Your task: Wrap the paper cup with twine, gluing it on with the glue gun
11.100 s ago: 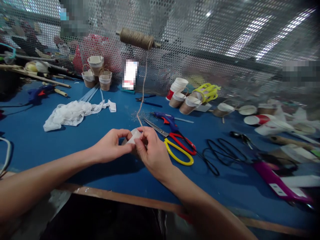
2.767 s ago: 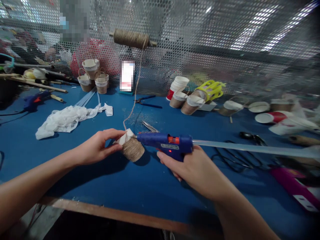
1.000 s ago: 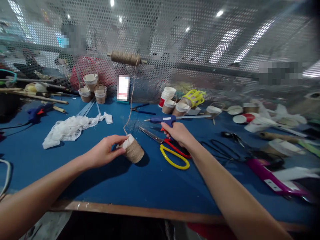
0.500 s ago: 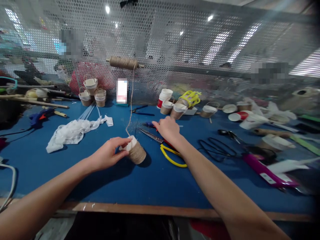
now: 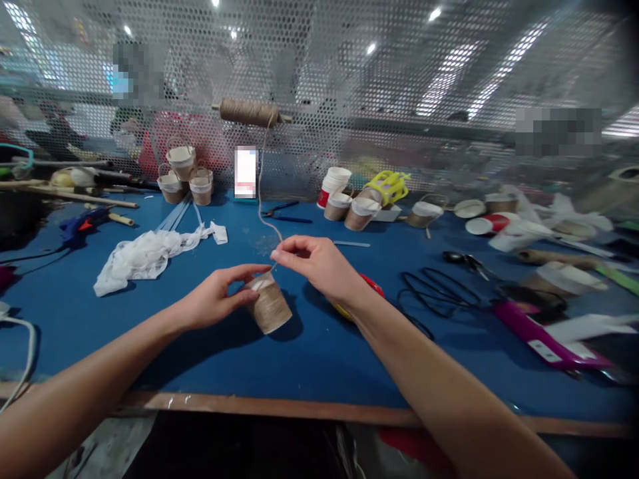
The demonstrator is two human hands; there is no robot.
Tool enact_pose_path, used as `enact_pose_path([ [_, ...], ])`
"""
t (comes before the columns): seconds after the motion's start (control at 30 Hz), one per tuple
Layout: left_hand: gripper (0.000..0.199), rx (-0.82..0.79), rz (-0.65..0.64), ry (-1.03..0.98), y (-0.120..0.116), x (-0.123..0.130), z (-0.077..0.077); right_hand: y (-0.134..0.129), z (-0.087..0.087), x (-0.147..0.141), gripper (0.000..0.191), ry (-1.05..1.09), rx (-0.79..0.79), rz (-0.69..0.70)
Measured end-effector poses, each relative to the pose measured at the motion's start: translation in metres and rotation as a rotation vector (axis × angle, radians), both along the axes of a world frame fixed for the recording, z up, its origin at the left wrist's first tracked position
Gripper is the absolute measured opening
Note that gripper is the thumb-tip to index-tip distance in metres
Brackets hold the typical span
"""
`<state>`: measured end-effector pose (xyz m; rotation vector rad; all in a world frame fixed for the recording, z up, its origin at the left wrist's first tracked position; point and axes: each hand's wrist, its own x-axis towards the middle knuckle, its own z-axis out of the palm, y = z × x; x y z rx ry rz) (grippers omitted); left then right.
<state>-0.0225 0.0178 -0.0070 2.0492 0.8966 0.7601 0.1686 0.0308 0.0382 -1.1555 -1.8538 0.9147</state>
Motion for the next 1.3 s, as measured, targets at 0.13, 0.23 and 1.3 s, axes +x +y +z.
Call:
enact_pose_path([
  [0.13, 0.044, -0.110, -0.065, -0.120, -0.004, 0.000, 0.005, -0.015, 0.001, 0.012, 0.019, -0.014, 0.020, -0.054],
  [0.23, 0.047, -0.166, -0.086, -0.179, -0.007, 0.000, 0.008, -0.021, -0.003, 0.016, 0.017, 0.020, 0.022, -0.067],
  [1.3, 0.046, -0.034, -0.074, -0.334, -0.024, -0.003, 0.018, -0.035, -0.024, 0.009, 0.021, 0.294, -0.262, -0.004],
])
